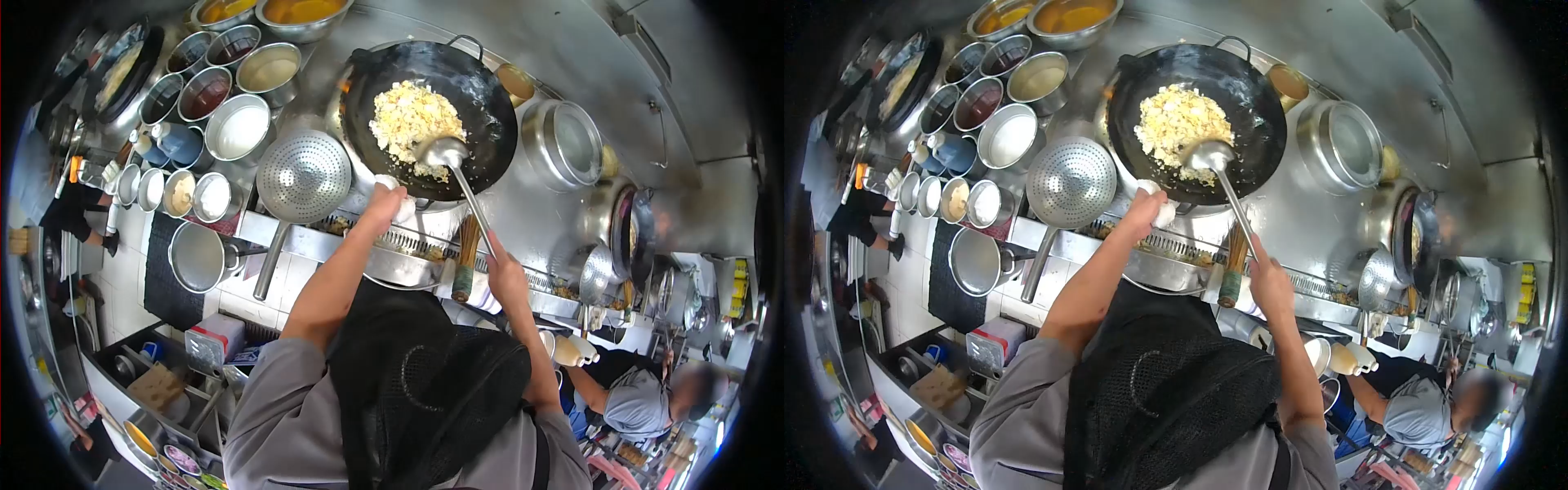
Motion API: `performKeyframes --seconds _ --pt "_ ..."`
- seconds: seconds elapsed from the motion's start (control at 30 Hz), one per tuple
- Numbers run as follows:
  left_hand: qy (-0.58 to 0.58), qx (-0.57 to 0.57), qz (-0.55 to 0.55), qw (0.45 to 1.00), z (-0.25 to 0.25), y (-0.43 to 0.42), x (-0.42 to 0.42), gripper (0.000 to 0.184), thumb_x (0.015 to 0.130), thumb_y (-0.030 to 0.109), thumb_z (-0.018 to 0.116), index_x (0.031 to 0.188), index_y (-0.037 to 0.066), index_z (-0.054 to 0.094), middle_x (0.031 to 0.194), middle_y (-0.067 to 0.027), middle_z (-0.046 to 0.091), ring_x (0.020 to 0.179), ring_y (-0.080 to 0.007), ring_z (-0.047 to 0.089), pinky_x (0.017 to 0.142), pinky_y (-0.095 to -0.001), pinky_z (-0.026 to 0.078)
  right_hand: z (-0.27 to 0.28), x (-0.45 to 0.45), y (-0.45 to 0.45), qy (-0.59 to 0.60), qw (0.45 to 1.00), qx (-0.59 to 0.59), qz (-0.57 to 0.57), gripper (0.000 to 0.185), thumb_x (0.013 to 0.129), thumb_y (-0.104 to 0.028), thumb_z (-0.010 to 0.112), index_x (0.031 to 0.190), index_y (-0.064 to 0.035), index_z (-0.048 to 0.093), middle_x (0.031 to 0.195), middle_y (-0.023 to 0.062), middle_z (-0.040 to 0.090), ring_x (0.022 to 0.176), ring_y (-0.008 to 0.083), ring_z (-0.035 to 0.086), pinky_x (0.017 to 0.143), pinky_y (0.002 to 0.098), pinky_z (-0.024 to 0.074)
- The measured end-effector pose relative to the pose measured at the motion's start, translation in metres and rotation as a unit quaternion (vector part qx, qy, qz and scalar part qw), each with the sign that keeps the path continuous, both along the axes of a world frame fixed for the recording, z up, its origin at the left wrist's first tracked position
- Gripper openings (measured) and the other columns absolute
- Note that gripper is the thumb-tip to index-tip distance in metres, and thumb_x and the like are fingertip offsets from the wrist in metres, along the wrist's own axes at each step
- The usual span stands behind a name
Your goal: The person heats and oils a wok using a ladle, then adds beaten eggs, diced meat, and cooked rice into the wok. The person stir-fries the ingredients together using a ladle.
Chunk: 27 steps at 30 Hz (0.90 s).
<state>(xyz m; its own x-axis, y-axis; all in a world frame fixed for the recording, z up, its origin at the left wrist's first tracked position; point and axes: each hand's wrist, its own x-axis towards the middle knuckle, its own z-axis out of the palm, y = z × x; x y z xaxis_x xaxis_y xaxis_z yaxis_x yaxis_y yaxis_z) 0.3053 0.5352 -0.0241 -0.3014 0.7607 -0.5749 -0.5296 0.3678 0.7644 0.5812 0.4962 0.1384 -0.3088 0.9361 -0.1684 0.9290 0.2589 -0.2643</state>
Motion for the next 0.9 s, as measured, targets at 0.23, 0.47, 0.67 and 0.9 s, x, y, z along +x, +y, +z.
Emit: performKeyframes --seconds 0.23,0.47,0.67,0.9 --pt "0.003 0.049 -0.003 0.999 0.005 0.000 0.000 0.033 0.078 0.009 0.062 0.103 -0.012 0.053 0.092 -0.0162 0.061 0.077 -0.0243 0.062 0.063 -0.0373 0.050 0.019 -0.050 0.015 0.162 0.985 0.043 0.034 0.050 0.092 -0.010 0.059 0.141 -0.0131 0.049 0.091 0.0274 0.067 0.086 0.0459 0.065 0.076 0.0462 0.0521" --pt "0.083 0.048 -0.005 0.995 0.013 0.000 0.004 0.034 0.079 0.008 0.059 0.108 -0.010 0.053 0.097 -0.0158 0.061 0.081 -0.0244 0.061 0.068 -0.0370 0.050 0.007 -0.066 0.051 0.221 0.974 -0.002 0.047 0.048 0.094 -0.017 0.058 0.141 -0.0176 0.048 0.095 0.0284 0.066 0.082 0.0450 0.065 0.073 0.0525 0.0521" --pt "0.058 0.023 -0.029 0.998 0.007 0.002 0.004 0.051 0.080 0.012 0.061 0.118 -0.016 0.044 0.108 -0.0232 0.058 0.095 -0.0274 0.061 0.080 -0.0377 0.050 -0.040 -0.086 0.030 0.122 0.990 0.073 -0.014 0.046 0.094 -0.017 0.058 0.140 -0.0165 0.050 0.093 0.0281 0.066 0.079 0.0455 0.065 0.071 0.0536 0.0511" --pt "0.081 0.050 0.004 0.995 0.012 0.001 0.006 0.035 0.079 0.011 0.060 0.101 -0.015 0.054 0.093 -0.0207 0.062 0.081 -0.0274 0.062 0.071 -0.0384 0.050 0.005 -0.097 0.013 0.239 0.970 0.041 0.006 0.046 0.094 -0.016 0.058 0.139 -0.0129 0.050 0.098 0.0296 0.065 0.085 0.0458 0.065 0.076 0.0513 0.0516"
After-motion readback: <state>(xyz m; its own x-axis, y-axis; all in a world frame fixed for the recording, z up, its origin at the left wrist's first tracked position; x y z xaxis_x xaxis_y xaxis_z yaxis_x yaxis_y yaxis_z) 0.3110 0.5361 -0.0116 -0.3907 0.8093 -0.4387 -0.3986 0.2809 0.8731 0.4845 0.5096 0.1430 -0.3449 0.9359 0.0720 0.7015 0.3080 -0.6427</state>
